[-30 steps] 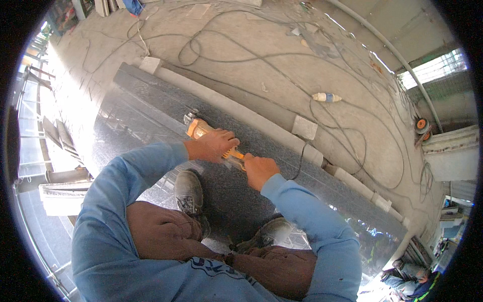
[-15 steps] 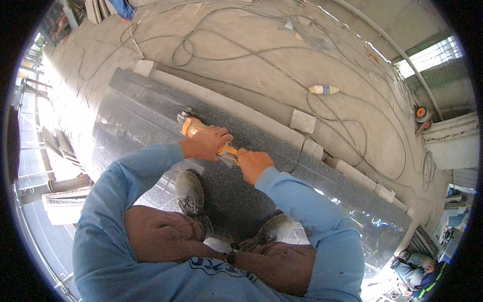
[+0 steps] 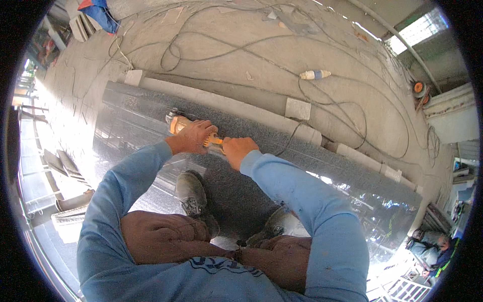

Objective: The person uses an angle grinder to smooth the surface of a large dark stone slab. The person holds the tool with both hands and moves it along the slab's surface, generating dust.

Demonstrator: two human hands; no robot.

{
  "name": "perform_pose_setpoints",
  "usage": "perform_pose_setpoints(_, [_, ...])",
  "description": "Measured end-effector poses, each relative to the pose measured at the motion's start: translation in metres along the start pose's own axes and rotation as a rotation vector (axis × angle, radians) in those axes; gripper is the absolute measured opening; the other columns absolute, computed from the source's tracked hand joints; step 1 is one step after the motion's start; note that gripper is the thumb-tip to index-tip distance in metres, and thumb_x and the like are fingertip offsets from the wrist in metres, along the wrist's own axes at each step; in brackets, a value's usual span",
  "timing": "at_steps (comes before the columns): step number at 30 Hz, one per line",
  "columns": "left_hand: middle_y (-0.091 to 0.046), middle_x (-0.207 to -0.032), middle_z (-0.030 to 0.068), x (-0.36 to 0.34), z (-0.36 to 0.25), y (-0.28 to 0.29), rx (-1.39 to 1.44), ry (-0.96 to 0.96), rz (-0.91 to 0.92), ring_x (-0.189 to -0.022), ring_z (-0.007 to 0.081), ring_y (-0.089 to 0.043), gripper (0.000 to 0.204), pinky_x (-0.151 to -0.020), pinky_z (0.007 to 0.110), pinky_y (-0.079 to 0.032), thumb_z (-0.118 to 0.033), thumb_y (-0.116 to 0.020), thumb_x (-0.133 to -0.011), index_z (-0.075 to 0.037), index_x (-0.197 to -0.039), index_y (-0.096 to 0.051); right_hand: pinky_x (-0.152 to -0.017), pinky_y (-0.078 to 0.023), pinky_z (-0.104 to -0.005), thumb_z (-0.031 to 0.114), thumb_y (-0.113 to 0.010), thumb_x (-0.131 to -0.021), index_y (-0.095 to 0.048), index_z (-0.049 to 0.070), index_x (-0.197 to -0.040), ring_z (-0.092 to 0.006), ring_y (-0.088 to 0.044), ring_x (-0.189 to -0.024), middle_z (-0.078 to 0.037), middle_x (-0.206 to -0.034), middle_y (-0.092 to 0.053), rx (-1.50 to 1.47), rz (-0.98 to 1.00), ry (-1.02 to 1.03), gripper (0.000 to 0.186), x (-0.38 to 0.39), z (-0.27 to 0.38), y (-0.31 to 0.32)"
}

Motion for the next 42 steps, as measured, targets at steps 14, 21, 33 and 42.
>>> perform_pose_setpoints(14, [-0.056, -0.108, 0.0143, -0.018, -0.039, -0.012, 0.036, -0.117, -0.135, -0.104, 0.0353, -0.06, 0.072, -0.091, 0.047, -0.049, -0.019, -0.087, -0.06, -0.005, -0.122, -0.053, -0.071, -0.058, -0.0467, 0.012, -0.058, -0.09, -0.059, 0.0, -0.103, -0.0346, -0.073, -0.082, -0.019, -0.088, -0.072, -0.005, -0.05, -0.02, 0.017, 0.057, -0.014, 0.013])
perform_pose_setpoints(21, [-0.055, -0.11, 0.015, -0.017, -0.03, -0.009, 0.049, -0.097, -0.071, -0.106, 0.0358, -0.059, 0.073, -0.092, 0.046, -0.048, -0.02, -0.087, -0.061, -0.006, -0.124, -0.052, -0.073, -0.058, -0.0478, 0.007, -0.061, -0.086, -0.054, -0.001, -0.108, -0.0369, -0.072, -0.083, -0.021, -0.089, -0.071, 0.011, 0.063, -0.038, 0.025, 0.044, -0.008, 0.015])
perform_pose_setpoints(33, [-0.057, -0.111, 0.0132, -0.01, -0.007, -0.018, -0.004, -0.017, -0.052, -0.109, 0.0334, -0.059, 0.072, -0.096, 0.045, -0.047, -0.025, -0.087, -0.063, -0.005, -0.124, -0.055, -0.075, -0.057, -0.0474, 0.011, -0.059, -0.09, -0.06, 0.0, -0.104, -0.0349, -0.072, -0.086, -0.019, -0.09, -0.072, -0.034, -0.065, 0.045, 0.018, 0.012, -0.015, -0.01])
perform_pose_setpoints(42, [-0.057, -0.109, 0.0132, -0.006, 0.001, -0.013, 0.008, -0.026, -0.066, -0.105, 0.0361, -0.06, 0.071, -0.092, 0.047, -0.049, -0.015, -0.086, -0.056, -0.007, -0.119, -0.056, -0.076, -0.057, -0.047, 0.009, -0.062, -0.087, -0.062, 0.001, -0.105, -0.0339, -0.073, -0.088, -0.018, -0.094, -0.072, -0.014, -0.078, 0.058, 0.02, 0.01, -0.007, -0.002])
Point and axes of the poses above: each hand's wrist, its own x-axis away from the middle knuckle, its own y-axis out of the back of the hand, z = x × y, the point moved 3 cm from there along -x, towards the middle knuckle
